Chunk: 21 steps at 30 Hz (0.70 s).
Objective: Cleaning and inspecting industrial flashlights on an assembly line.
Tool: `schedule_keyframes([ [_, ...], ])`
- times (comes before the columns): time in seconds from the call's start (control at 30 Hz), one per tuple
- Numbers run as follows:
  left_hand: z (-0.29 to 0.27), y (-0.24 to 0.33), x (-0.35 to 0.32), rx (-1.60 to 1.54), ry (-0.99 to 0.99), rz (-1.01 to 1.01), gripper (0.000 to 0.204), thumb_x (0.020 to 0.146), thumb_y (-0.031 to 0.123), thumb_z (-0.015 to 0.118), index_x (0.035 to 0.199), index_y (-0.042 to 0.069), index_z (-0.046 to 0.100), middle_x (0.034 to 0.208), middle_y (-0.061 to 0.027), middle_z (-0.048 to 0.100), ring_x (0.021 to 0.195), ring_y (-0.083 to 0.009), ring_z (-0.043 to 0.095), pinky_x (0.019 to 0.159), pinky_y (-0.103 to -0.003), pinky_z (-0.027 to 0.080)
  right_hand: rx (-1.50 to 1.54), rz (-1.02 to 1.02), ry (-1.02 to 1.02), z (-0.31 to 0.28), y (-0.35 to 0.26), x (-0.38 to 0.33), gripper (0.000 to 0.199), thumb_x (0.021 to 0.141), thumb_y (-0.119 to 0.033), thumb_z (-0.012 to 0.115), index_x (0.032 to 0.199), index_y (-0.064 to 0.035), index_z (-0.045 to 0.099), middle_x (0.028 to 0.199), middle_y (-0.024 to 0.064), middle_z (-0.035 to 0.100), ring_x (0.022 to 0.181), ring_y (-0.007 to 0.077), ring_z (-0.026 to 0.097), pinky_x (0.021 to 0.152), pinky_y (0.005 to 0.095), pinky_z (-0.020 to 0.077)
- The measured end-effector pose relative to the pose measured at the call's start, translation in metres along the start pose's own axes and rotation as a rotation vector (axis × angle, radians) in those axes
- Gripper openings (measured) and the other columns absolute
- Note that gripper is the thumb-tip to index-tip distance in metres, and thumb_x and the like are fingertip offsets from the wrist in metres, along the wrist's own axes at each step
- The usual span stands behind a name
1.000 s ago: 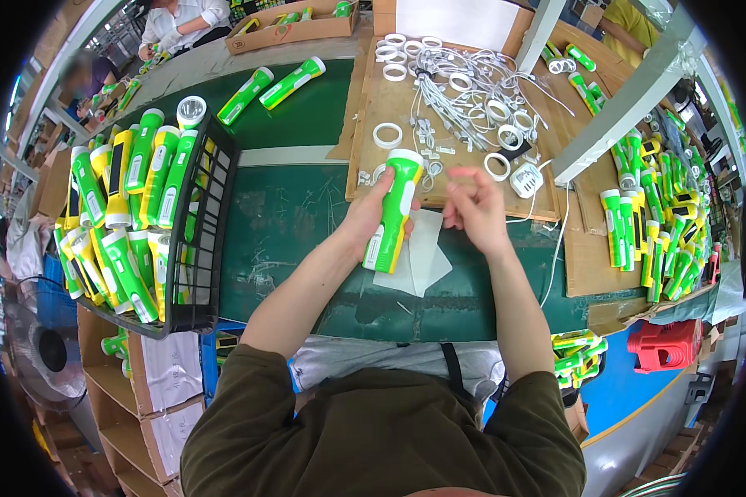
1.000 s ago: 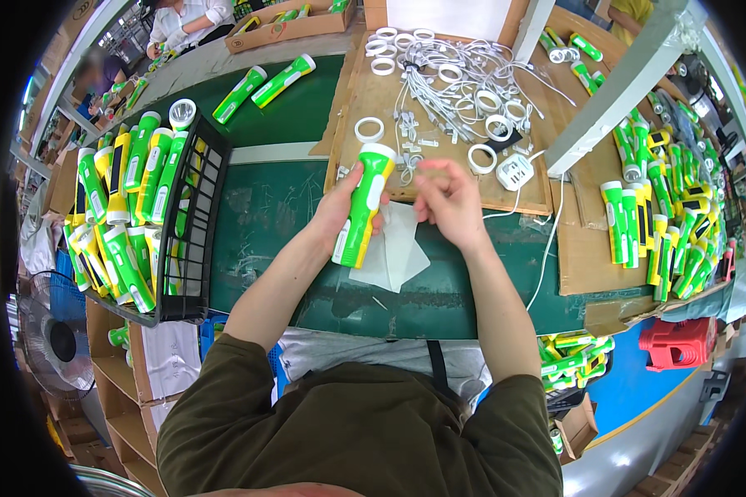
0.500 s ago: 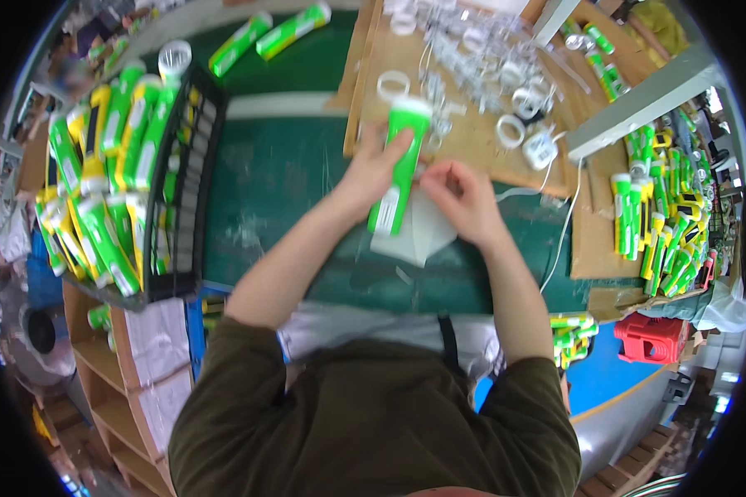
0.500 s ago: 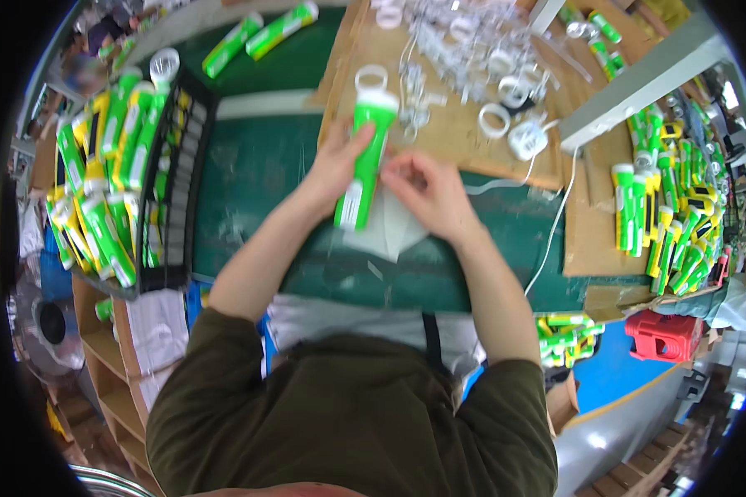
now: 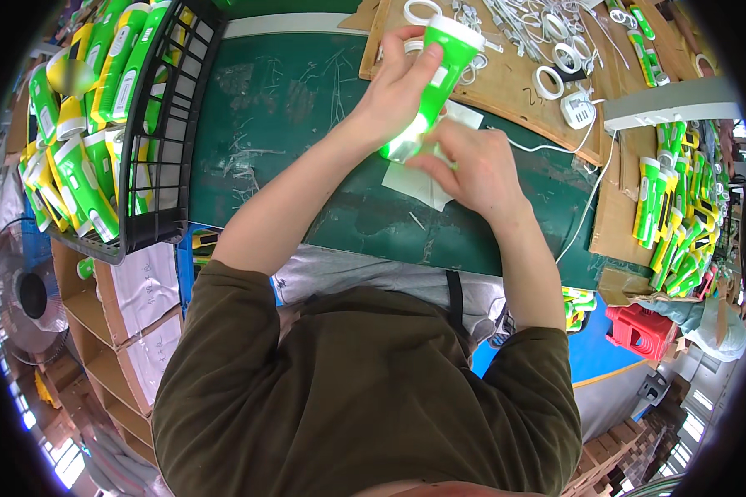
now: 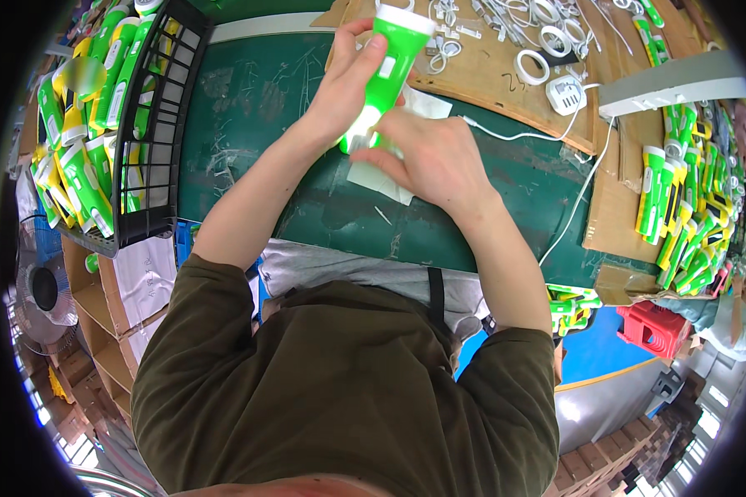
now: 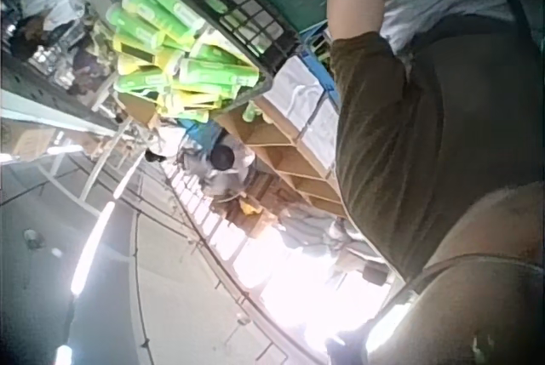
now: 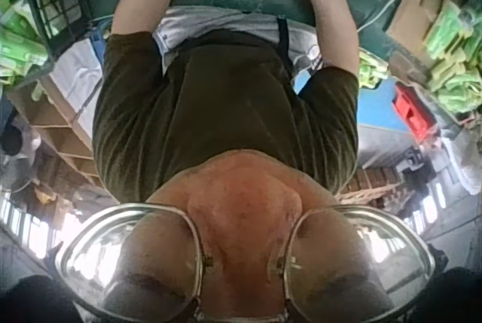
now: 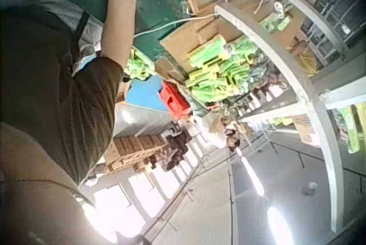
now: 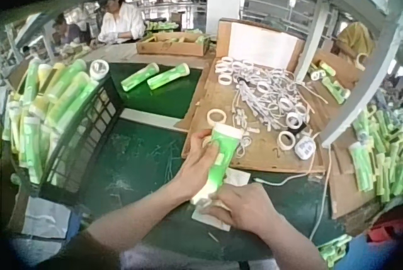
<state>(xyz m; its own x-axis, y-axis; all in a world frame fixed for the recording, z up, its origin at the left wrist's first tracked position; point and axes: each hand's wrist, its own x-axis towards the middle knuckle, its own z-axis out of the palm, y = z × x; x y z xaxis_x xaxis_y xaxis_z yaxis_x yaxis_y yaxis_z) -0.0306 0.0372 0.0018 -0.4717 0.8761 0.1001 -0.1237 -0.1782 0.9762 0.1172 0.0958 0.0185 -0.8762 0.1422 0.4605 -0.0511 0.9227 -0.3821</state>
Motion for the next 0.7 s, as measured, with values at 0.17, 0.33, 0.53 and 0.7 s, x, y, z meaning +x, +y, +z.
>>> schedule_keyframes([
  [0.17, -0.018, 0.023, 0.010, -0.278, 0.214, -0.227, 0.047, 0.100, 0.047, 0.030, 0.121, 0.007, 0.043, 0.091, -0.0150, 0.063, 0.065, -0.0206, 0.060, 0.058, -0.034, 0.050, 0.031, -0.354, -0.166, 0.004, -0.010, 0.005, 0.030, 0.075, -0.040, 0.071, 0.088, -0.0149, 0.061, 0.074, 0.0018, 0.058, 0.061, 0.0192, 0.059, 0.050, 0.0334, 0.0458],
  [0.33, -0.025, -0.017, 0.016, -0.709, 0.227, -0.324, 0.048, 0.095, 0.054, 0.041, 0.111, 0.011, 0.056, 0.081, -0.0079, 0.060, 0.065, -0.0198, 0.061, 0.058, -0.034, 0.052, -0.071, -0.363, 0.144, 0.011, -0.014, -0.003, 0.029, 0.066, -0.026, 0.082, 0.082, -0.0115, 0.063, 0.063, 0.0013, 0.051, 0.050, 0.0179, 0.051, 0.045, 0.0313, 0.0398],
  [0.53, 0.000, 0.002, -0.008, -0.545, 0.087, -0.204, 0.041, 0.097, 0.043, 0.044, 0.121, 0.010, 0.045, 0.094, -0.0054, 0.057, 0.076, -0.0158, 0.060, 0.064, -0.029, 0.050, 0.168, 0.451, 0.226, 0.008, -0.023, 0.002, 0.053, 0.068, -0.021, 0.081, 0.111, -0.0025, 0.056, 0.063, 0.0002, 0.042, 0.057, 0.0106, 0.042, 0.052, 0.0232, 0.0354],
  [0.7, -0.002, 0.015, -0.007, -0.268, -0.279, -0.250, 0.039, 0.096, 0.036, 0.050, 0.122, 0.008, 0.042, 0.096, -0.0071, 0.057, 0.075, -0.0155, 0.060, 0.065, -0.029, 0.051, 0.409, 0.537, 0.599, 0.004, 0.034, -0.008, 0.032, 0.077, -0.015, 0.075, 0.090, -0.0044, 0.048, 0.064, -0.0030, 0.035, 0.058, 0.0074, 0.032, 0.050, 0.0253, 0.0261],
])
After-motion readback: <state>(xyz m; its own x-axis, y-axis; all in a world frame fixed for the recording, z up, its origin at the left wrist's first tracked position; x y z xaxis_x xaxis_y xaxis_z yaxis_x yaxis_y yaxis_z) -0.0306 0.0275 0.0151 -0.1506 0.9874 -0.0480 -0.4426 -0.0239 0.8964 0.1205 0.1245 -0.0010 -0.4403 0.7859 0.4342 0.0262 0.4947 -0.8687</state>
